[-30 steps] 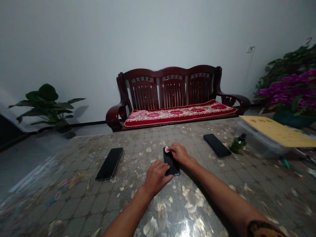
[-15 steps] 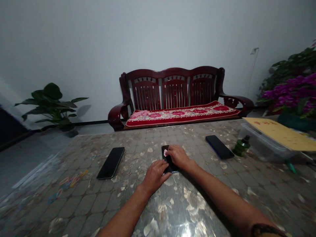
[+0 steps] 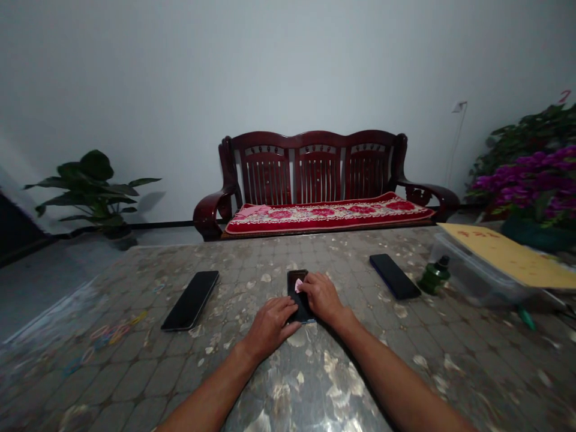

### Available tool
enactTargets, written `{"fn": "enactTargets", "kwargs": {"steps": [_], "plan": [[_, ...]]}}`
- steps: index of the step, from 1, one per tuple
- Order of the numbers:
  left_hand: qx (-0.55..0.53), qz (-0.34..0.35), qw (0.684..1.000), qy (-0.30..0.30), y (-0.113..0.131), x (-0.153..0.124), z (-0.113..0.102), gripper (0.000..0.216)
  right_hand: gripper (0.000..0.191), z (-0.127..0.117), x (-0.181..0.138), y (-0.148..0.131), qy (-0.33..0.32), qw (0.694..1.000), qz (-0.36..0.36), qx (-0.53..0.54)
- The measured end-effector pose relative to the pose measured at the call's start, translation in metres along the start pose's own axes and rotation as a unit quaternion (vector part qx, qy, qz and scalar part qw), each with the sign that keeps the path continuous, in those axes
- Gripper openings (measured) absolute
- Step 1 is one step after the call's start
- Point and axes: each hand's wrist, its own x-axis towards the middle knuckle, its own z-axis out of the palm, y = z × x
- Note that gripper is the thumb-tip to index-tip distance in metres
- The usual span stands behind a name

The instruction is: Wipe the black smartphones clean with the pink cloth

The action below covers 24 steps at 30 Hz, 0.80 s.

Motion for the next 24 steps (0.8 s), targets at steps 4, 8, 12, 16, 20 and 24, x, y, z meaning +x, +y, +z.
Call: {"fn": "enactTargets", "kwargs": {"steps": [4, 8, 12, 16, 20, 24], "plan": [[-0.001, 0.002, 1.0, 0.008, 0.001, 0.001, -0.003, 0.021, 0.022, 0.006, -0.007, -0.001, 0.026, 0.999, -0.026, 0.03], [0.0, 0.007, 1.0, 0.01, 0.002, 0.001, -0.005, 0.02, 0.023, 0.004, -0.005, -0.004, 0.038, 0.999, 0.0, 0.034], [0.008, 0.016, 1.0, 0.014, 0.001, 0.0, -0.006, 0.021, 0.026, -0.001, -0.002, -0.007, 0.032, 0.999, 0.032, 0.028], [0.01, 0.014, 1.0, 0.0, 0.002, 0.001, -0.007, 0.021, 0.021, -0.003, -0.005, -0.009, 0.007, 0.999, 0.003, 0.039], [0.012, 0.009, 1.0, 0.0, 0.003, 0.001, -0.006, 0.02, 0.022, 0.001, -0.007, -0.009, 0.035, 0.998, 0.013, 0.042], [0.009, 0.006, 1.0, 0.003, 0.004, 0.001, -0.005, 0.021, 0.027, 0.007, -0.005, -0.004, 0.067, 0.996, 0.027, 0.046]]}}
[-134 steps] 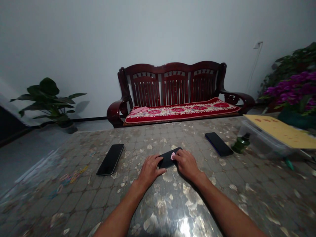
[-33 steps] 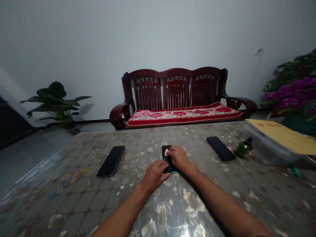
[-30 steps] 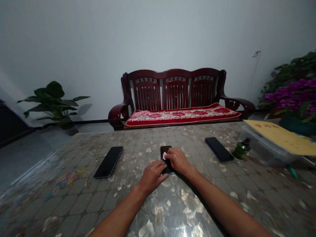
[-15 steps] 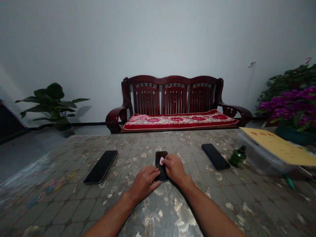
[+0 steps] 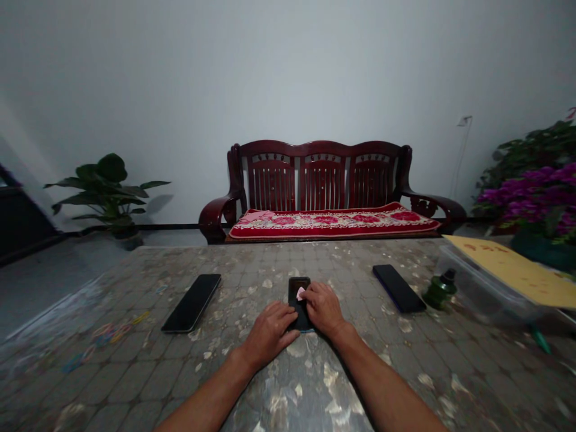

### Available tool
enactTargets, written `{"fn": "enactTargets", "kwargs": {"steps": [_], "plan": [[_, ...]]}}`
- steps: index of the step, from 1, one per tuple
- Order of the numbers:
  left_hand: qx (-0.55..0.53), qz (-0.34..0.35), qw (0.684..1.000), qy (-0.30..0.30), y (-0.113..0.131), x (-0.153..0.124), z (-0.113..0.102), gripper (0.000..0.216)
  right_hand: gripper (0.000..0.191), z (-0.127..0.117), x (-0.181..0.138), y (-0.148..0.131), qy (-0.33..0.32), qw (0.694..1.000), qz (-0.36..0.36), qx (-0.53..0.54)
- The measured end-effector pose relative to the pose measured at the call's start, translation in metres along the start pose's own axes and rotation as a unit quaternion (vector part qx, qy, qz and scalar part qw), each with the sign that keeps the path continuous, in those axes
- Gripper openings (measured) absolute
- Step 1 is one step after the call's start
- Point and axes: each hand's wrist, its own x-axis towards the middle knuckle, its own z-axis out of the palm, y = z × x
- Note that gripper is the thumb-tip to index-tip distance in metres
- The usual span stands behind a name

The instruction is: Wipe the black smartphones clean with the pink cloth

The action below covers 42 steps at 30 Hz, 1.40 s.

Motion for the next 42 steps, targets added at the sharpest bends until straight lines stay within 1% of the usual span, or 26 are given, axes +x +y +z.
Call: {"fn": "enactTargets", "kwargs": {"steps": [4, 8, 13, 17, 20, 28, 32, 34, 39, 42], "plan": [[-0.011, -0.008, 1.0, -0.005, 0.001, 0.0, 0.0, 0.021, 0.025, 0.003, 0.005, 0.003, -0.008, 1.0, -0.009, 0.002], [-0.019, -0.019, 1.0, -0.008, 0.002, 0.0, 0.001, 0.022, 0.021, 0.004, 0.01, 0.003, -0.012, 1.0, -0.001, -0.002], [-0.023, -0.024, 0.999, -0.003, 0.001, 0.0, 0.002, 0.02, 0.028, 0.004, 0.013, 0.003, -0.003, 1.0, 0.001, -0.01], [-0.02, -0.018, 1.0, -0.001, 0.001, 0.001, 0.003, 0.019, 0.023, 0.004, 0.014, 0.002, -0.016, 1.0, -0.009, -0.002], [-0.018, -0.013, 1.0, 0.0, 0.001, 0.001, 0.002, 0.02, 0.021, 0.005, 0.014, 0.001, -0.013, 1.0, -0.009, 0.005], [-0.011, -0.009, 1.0, -0.004, 0.0, 0.0, 0.0, 0.021, 0.024, 0.006, 0.013, 0.004, -0.008, 1.0, -0.028, 0.007], [-0.009, -0.002, 1.0, 0.002, -0.002, 0.0, 0.002, 0.019, 0.031, 0.006, 0.014, 0.004, 0.005, 1.0, -0.013, 0.0], [-0.007, -0.001, 1.0, 0.005, -0.002, 0.0, 0.003, 0.018, 0.031, 0.004, 0.014, 0.003, -0.001, 1.0, -0.007, -0.004], [-0.005, -0.003, 1.0, -0.006, -0.002, 0.001, 0.002, 0.019, 0.022, 0.001, 0.014, 0.001, -0.052, 0.998, -0.038, -0.003], [-0.008, -0.004, 1.0, -0.008, -0.002, 0.0, 0.002, 0.02, 0.024, 0.001, 0.014, 0.002, -0.041, 0.999, -0.026, 0.004]]}}
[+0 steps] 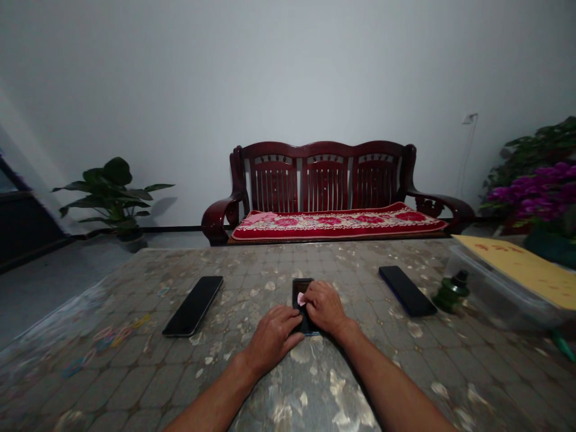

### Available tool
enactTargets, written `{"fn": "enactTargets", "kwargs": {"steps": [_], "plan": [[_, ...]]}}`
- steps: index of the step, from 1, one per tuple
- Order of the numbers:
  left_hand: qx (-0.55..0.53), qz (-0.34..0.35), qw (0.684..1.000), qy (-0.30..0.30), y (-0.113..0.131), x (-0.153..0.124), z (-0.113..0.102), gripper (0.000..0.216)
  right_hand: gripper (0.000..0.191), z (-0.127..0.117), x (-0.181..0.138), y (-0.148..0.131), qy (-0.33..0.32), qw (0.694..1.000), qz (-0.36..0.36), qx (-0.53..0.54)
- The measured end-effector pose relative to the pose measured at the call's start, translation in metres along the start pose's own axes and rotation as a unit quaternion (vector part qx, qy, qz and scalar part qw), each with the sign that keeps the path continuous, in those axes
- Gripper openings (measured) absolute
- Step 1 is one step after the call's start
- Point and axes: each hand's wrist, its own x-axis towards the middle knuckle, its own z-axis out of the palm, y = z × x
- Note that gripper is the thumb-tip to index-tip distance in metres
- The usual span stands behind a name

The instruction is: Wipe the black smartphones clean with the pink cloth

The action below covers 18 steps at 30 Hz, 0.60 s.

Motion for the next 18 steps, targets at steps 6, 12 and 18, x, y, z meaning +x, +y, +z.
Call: {"fn": "enactTargets", "kwargs": {"steps": [6, 12, 18], "plan": [[-0.004, -0.004, 1.0, -0.006, -0.0009, -0.0009, -0.0001, 0.019, 0.028, 0.0037, -0.0001, 0.006, 0.016, 1.0, 0.007, 0.023], [0.003, -0.007, 1.0, -0.015, -0.0001, -0.0011, -0.0001, 0.02, 0.028, 0.0056, -0.0012, 0.007, 0.058, 0.998, -0.01, 0.007], [0.009, -0.001, 1.0, -0.02, -0.0013, -0.0033, 0.001, 0.024, 0.025, 0.0057, -0.0011, 0.0095, 0.044, 0.999, -0.011, -0.002]]}}
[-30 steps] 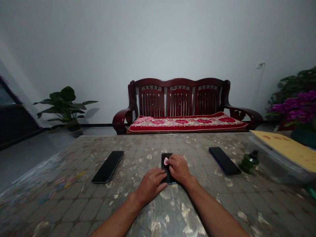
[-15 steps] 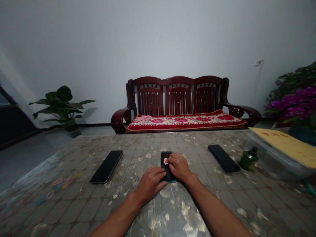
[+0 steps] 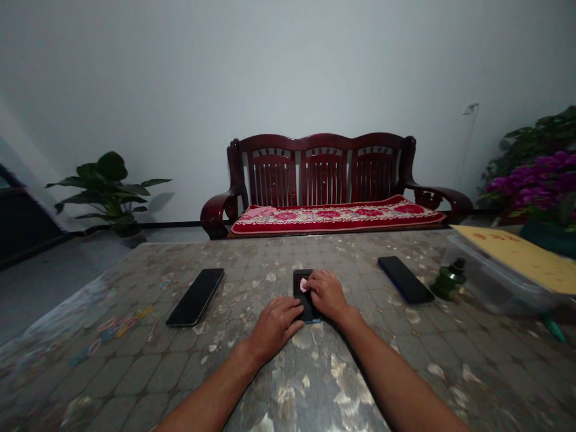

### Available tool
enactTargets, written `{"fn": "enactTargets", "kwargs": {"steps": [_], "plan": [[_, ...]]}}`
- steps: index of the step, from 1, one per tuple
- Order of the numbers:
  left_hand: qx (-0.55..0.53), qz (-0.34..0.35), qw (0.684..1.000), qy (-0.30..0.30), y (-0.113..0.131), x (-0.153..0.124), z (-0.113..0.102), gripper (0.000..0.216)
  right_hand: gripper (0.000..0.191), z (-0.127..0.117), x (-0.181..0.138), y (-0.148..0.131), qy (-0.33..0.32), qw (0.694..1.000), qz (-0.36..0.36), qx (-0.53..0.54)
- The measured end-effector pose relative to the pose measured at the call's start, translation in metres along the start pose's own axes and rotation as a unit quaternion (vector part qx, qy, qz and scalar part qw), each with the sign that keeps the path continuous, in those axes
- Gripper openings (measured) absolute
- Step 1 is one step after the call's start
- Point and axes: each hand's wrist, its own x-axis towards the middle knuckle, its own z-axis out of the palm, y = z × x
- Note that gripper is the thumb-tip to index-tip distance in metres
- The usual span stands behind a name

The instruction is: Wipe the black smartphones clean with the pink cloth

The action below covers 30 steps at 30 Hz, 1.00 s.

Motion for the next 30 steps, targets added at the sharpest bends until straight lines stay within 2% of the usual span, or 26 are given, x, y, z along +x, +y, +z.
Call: {"fn": "enactTargets", "kwargs": {"steps": [15, 24, 30], "plan": [[-0.011, -0.012, 1.0, 0.002, 0.0017, 0.0002, -0.0005, 0.024, 0.026, -0.0003, -0.0084, 0.0053, 0.022, 0.998, -0.029, 0.058], [-0.02, -0.02, 1.0, 0.002, 0.0027, -0.0002, -0.0011, 0.021, 0.028, -0.0021, -0.0099, 0.0046, 0.042, 0.998, -0.022, 0.035], [-0.028, -0.017, 0.999, 0.008, 0.0031, -0.0007, -0.0011, 0.024, 0.026, -0.0041, -0.0095, 0.0023, 0.015, 0.998, -0.045, 0.044]]}}
